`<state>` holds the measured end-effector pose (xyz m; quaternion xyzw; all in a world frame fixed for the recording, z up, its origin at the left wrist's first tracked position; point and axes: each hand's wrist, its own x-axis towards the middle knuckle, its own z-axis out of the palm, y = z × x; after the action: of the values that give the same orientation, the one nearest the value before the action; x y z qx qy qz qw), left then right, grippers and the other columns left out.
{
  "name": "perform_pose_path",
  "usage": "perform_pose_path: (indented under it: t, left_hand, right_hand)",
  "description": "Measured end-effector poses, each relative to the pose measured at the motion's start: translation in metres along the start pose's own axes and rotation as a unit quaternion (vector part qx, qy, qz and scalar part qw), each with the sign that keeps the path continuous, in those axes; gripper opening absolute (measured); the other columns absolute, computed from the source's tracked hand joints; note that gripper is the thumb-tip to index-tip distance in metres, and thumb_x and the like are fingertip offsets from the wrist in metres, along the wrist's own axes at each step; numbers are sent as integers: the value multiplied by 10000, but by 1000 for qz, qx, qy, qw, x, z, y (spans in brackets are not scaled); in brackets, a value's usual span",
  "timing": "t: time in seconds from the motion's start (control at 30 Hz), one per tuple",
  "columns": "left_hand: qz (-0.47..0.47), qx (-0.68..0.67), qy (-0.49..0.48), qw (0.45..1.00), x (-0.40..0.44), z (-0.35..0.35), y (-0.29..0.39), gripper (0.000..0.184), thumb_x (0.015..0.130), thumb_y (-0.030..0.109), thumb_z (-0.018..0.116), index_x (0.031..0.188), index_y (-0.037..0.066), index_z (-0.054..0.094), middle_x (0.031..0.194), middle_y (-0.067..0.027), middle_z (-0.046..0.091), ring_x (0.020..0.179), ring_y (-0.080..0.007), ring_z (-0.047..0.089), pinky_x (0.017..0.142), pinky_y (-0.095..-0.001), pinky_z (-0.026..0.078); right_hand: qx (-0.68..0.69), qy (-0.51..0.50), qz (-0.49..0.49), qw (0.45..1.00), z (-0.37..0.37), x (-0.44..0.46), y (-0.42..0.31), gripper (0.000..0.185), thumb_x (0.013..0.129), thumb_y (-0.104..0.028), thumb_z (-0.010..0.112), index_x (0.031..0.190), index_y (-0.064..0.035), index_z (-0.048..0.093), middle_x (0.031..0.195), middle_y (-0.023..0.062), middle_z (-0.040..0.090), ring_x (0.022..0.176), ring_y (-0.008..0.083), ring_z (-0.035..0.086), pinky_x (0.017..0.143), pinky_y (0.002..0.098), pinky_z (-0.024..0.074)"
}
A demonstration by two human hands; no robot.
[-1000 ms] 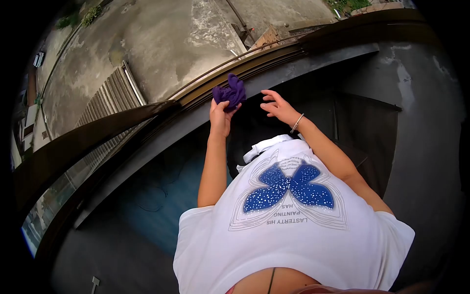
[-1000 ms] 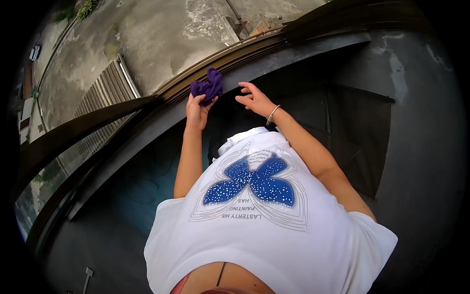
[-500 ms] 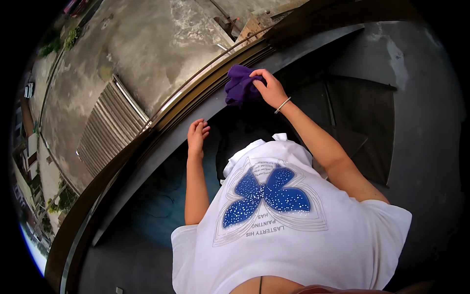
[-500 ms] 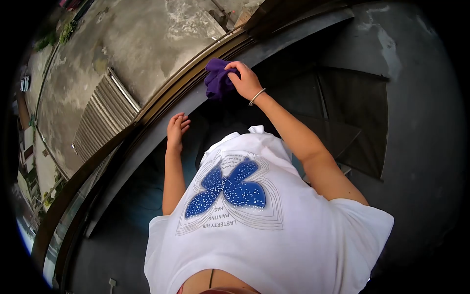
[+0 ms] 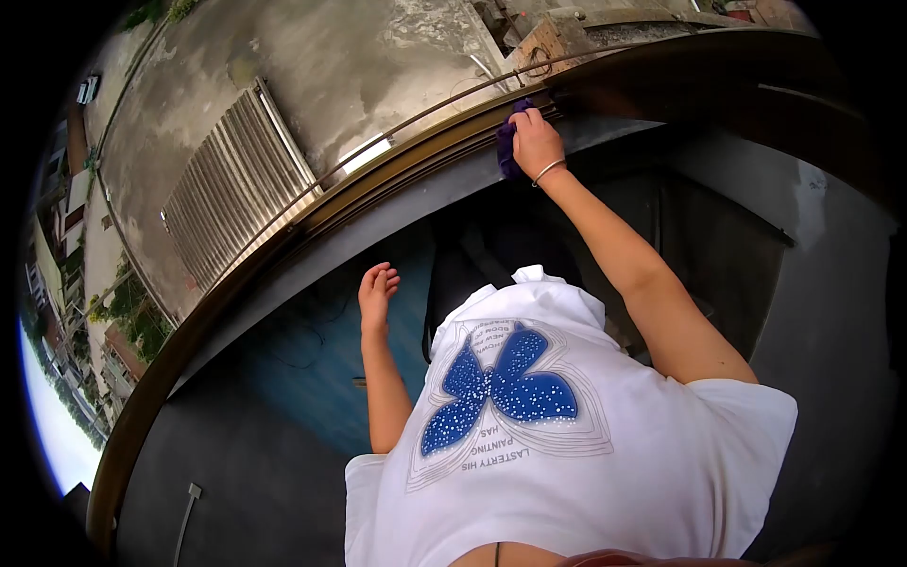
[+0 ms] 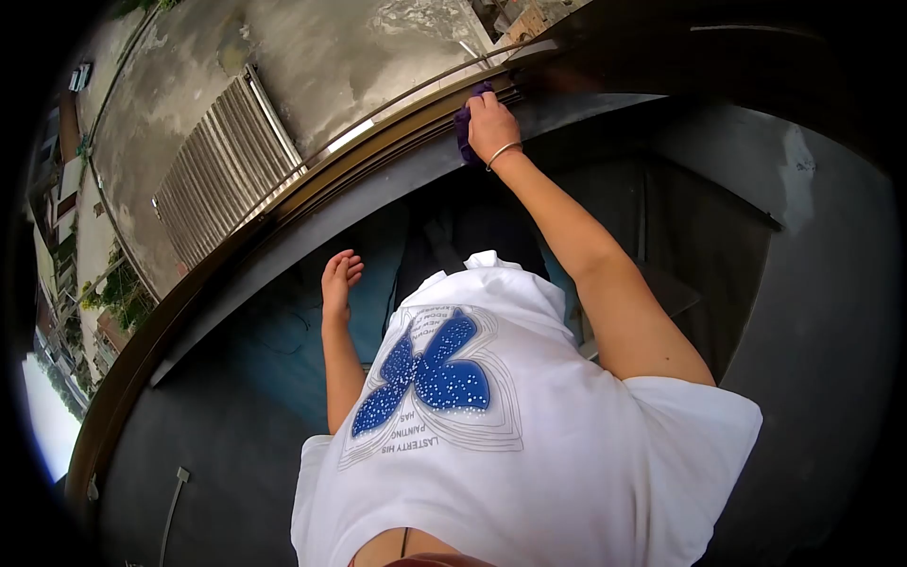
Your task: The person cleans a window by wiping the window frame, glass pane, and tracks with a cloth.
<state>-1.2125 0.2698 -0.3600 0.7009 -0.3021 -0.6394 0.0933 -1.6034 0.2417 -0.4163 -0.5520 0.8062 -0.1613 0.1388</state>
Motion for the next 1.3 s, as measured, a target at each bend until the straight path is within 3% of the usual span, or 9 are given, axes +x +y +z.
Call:
perform_pose_path:
  t: [0.17, 0.23, 0.3, 0.63, 0.77, 0.83, 0.97, 1.1, 1.3]
  left_hand:
    - [-23, -115, -32, 993, -21, 51, 59, 550, 976, 404, 476, 1427, 120, 343, 1307, -145, 504, 1165, -233, 538, 921, -424, 496]
    - [35, -241, -109, 964, -27, 68, 88, 643, 966, 463, 465, 1486, 178, 217, 1385, -161, 409, 1252, -261, 462, 947, -500, 470]
    - [84, -201, -109, 970, -22, 76, 107, 435, 972, 264, 481, 1382, 142, 403, 1195, -88, 553, 1080, -203, 563, 892, -358, 496]
    - [53, -238, -123, 962, 33, 81, 136, 211, 909, 119, 476, 1085, 60, 577, 999, -36, 600, 881, -141, 589, 799, -266, 485]
    - [204, 33, -37, 978, 84, 55, 121, 322, 917, 259, 565, 1178, 71, 555, 1221, -116, 522, 1104, -214, 513, 951, -335, 417]
    - [289, 356, 59, 887, 114, 49, 95, 400, 898, 280, 584, 1252, 109, 511, 1276, -138, 490, 1133, -286, 514, 986, -380, 402]
    - [347, 473, 100, 804, 99, 70, 107, 419, 803, 209, 651, 1187, 88, 534, 1089, -147, 534, 1042, -343, 527, 858, -455, 459]
    - [441, 501, 78, 740, 97, 119, 113, 390, 773, 157, 657, 1149, 92, 574, 1047, -120, 549, 1004, -309, 538, 821, -412, 460]
    - [482, 378, -1, 790, 121, 227, 129, 271, 791, 173, 636, 1059, 130, 635, 998, -130, 593, 983, -337, 562, 836, -432, 466]
  right_hand:
    - [437, -305, 3, 846, 23, -15, -109, 202, 817, -137, 590, 994, -75, 665, 951, 147, 683, 940, 309, 638, 838, 363, 493]
    - [441, -292, -102, 843, -4, -31, -138, 218, 838, -188, 586, 1011, -74, 654, 963, 154, 668, 936, 327, 626, 841, 373, 487]
    - [427, -322, -204, 820, -32, -41, -141, 246, 862, -218, 572, 1055, -80, 635, 1011, 155, 643, 925, 352, 604, 850, 402, 474]
    - [322, -162, 190, 913, -118, -56, 7, 212, 927, -188, 557, 1063, -42, 629, 949, 69, 659, 818, 156, 625, 764, 278, 494]
    - [363, -18, 233, 902, -162, -73, 13, 186, 954, -137, 522, 1039, -15, 633, 931, 57, 669, 822, 121, 624, 757, 257, 499]
    - [359, 19, 214, 908, -186, -71, -11, 158, 948, -119, 532, 999, -16, 641, 918, 74, 668, 816, 140, 630, 748, 260, 500]
    - [-33, 198, -126, 971, -266, -47, -58, 80, 905, -66, 573, 910, -43, 650, 897, 88, 673, 832, 204, 631, 764, 296, 476]
    - [-236, 377, -273, 853, -363, -24, -86, 103, 913, -104, 555, 908, -50, 642, 901, 37, 685, 858, 183, 609, 744, 299, 484]
    - [-425, 448, -458, 639, -500, 9, -127, 262, 990, -160, 444, 834, -34, 612, 945, 120, 548, 885, 236, 524, 786, 381, 426]
